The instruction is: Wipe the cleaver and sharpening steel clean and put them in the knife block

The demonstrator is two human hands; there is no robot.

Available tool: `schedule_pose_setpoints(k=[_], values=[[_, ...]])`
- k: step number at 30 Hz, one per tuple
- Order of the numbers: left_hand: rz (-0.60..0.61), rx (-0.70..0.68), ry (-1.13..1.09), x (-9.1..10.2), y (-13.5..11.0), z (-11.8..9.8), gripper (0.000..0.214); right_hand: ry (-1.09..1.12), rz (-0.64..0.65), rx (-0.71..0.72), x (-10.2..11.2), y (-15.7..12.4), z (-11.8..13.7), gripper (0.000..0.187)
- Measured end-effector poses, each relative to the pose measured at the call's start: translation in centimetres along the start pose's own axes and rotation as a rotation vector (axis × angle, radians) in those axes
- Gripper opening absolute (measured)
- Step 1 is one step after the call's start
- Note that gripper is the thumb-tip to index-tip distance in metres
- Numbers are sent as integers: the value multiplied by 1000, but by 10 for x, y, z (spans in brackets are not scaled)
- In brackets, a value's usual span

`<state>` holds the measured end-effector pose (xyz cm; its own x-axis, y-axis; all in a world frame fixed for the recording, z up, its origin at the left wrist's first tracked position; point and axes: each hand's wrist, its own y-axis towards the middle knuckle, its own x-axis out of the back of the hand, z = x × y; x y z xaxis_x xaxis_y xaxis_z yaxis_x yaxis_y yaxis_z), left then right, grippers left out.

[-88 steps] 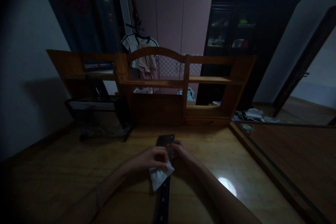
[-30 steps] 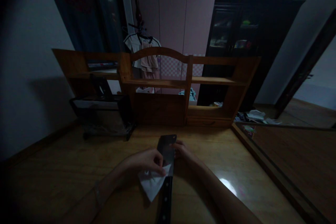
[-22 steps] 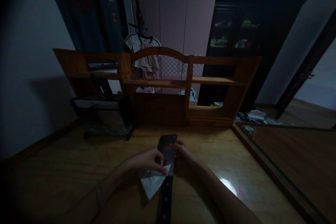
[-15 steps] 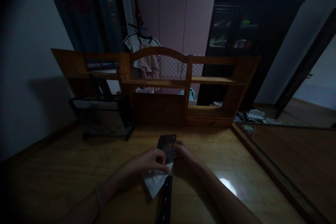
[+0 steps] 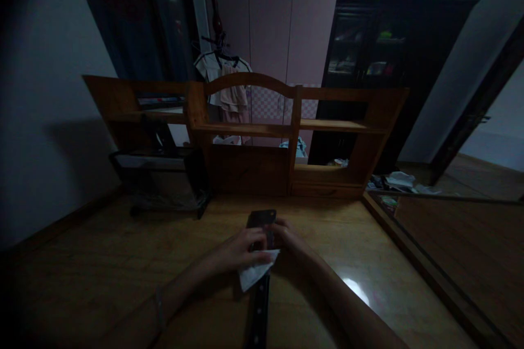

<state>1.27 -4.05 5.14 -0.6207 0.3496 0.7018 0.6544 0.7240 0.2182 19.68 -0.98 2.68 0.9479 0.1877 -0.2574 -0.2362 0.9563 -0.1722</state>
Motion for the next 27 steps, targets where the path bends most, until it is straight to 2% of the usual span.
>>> schedule_pose_setpoints(k=[5, 17, 27], values=[[-14, -2, 16, -1, -1, -1, 31, 1, -3, 9, -3, -3, 4, 27], [-67, -11, 189, -6, -1, -6, 30, -63, 25, 32, 6, 3, -5, 33], [-85, -23, 251, -5, -3, -12, 30, -44, 103, 12, 4, 3, -4, 31]])
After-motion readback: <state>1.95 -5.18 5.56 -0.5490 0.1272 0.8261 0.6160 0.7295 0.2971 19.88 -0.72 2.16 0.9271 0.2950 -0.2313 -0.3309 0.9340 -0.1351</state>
